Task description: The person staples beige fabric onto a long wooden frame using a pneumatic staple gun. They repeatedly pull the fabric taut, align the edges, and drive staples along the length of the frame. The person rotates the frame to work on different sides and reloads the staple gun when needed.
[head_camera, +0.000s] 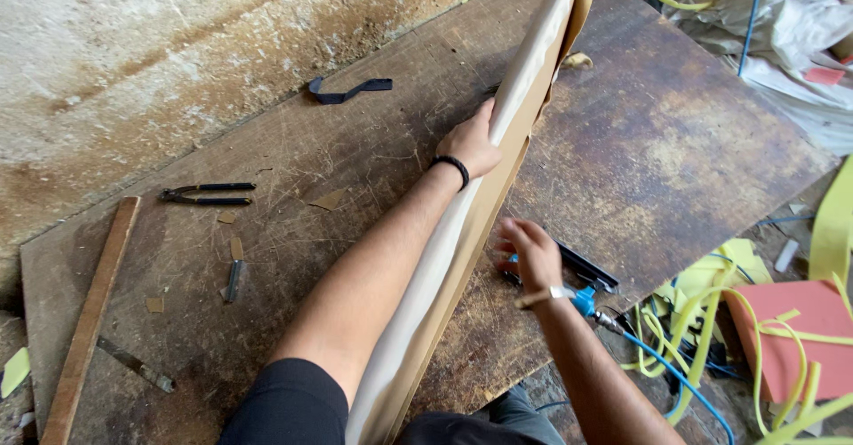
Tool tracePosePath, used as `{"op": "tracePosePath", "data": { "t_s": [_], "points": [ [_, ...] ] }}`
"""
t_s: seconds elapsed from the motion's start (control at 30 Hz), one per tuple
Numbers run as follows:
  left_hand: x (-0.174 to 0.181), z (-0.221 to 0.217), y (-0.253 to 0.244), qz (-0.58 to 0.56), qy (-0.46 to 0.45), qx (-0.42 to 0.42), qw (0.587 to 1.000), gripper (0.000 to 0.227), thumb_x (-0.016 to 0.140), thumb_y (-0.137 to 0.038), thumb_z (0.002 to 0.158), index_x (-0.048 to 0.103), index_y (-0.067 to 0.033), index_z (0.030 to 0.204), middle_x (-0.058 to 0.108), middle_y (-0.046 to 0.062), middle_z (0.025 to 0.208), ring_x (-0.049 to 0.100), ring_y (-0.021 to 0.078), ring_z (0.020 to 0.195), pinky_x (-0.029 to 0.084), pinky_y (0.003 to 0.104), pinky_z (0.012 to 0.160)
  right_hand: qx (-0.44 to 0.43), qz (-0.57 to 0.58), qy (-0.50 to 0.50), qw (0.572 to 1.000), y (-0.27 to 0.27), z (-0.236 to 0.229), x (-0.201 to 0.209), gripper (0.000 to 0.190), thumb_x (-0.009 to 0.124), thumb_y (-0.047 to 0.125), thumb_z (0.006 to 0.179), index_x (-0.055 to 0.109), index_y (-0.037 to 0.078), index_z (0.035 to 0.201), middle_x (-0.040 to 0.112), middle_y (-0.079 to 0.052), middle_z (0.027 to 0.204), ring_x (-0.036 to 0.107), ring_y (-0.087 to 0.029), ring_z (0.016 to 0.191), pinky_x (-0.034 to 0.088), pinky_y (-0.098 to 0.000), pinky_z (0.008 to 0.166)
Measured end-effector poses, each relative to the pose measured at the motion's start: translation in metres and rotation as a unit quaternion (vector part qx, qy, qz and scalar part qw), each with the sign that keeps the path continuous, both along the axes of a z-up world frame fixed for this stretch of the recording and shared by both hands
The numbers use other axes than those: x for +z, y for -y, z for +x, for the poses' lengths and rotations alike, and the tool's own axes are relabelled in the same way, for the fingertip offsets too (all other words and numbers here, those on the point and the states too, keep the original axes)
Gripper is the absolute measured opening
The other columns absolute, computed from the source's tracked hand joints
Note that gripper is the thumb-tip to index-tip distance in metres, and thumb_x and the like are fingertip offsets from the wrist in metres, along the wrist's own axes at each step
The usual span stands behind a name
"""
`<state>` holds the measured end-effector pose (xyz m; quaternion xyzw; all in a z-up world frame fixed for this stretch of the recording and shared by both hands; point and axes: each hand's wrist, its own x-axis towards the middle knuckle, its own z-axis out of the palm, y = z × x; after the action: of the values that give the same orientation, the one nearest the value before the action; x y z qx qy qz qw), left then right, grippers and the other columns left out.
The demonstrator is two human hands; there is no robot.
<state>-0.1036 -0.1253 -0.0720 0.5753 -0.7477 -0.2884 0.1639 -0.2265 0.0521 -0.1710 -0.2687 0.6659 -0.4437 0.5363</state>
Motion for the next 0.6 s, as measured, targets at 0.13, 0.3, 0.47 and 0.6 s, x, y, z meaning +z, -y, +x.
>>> {"op": "tracePosePath", "data": {
  "t_s": [0.13,0.3,0.47,0.6],
  "points": [
    [-0.02,0.012,-0.035,0.213,-0.288,-0.109,0.927,0.105,0.059,-0.044,0.089,-0.011,-0.0179,0.163,0.028,0.028,0.162,0.059,0.0424,0.124,0.058,0.061,0.097,-0.061,0.053,0.181,0.98,0.026,0.031,0.071,0.063,0.05,0.057,0.103,0.06,-0.001,0.126,0.067,-0.019,0.106,0.063,-0.03,0.093,0.05,-0.046,0.083],
    [-0.067,0.074,-0.135,0.224,-0.372,-0.127,0.892,0.103,0.026,-0.08,0.089,-0.005,-0.0176,0.164,0.004,0.022,0.171,0.017,0.0374,0.157,0.024,0.06,0.12,-0.165,0.034,0.176,0.97,0.03,0.048,0.11,0.06,0.049,0.051,0.098,0.061,0.001,0.129,0.072,-0.018,0.11,0.071,-0.028,0.099,0.056,-0.0412,0.09],
    [-0.066,0.097,-0.161,0.218,-0.401,-0.128,0.881,0.099,0.026,-0.079,0.093,-0.002,-0.0169,0.165,-0.005,0.017,0.174,0.008,0.0351,0.16,0.017,0.056,0.126,-0.157,-0.046,0.131,0.978,0.032,0.048,0.086,0.042,0.049,0.034,0.102,0.065,0.002,0.125,0.074,-0.013,0.107,0.072,-0.024,0.094,0.057,-0.0383,0.087],
    [-0.057,0.091,-0.156,0.195,-0.428,-0.141,0.871,0.091,0.027,-0.071,0.098,-0.001,-0.0167,0.166,-0.006,0.016,0.175,0.002,0.0333,0.161,0.013,0.055,0.127,-0.186,-0.129,0.018,0.974,0.041,0.058,0.049,0.048,0.043,0.037,0.113,0.065,-0.005,0.116,0.071,-0.015,0.099,0.066,-0.021,0.083,0.057,-0.036,0.077]
  ]
}}
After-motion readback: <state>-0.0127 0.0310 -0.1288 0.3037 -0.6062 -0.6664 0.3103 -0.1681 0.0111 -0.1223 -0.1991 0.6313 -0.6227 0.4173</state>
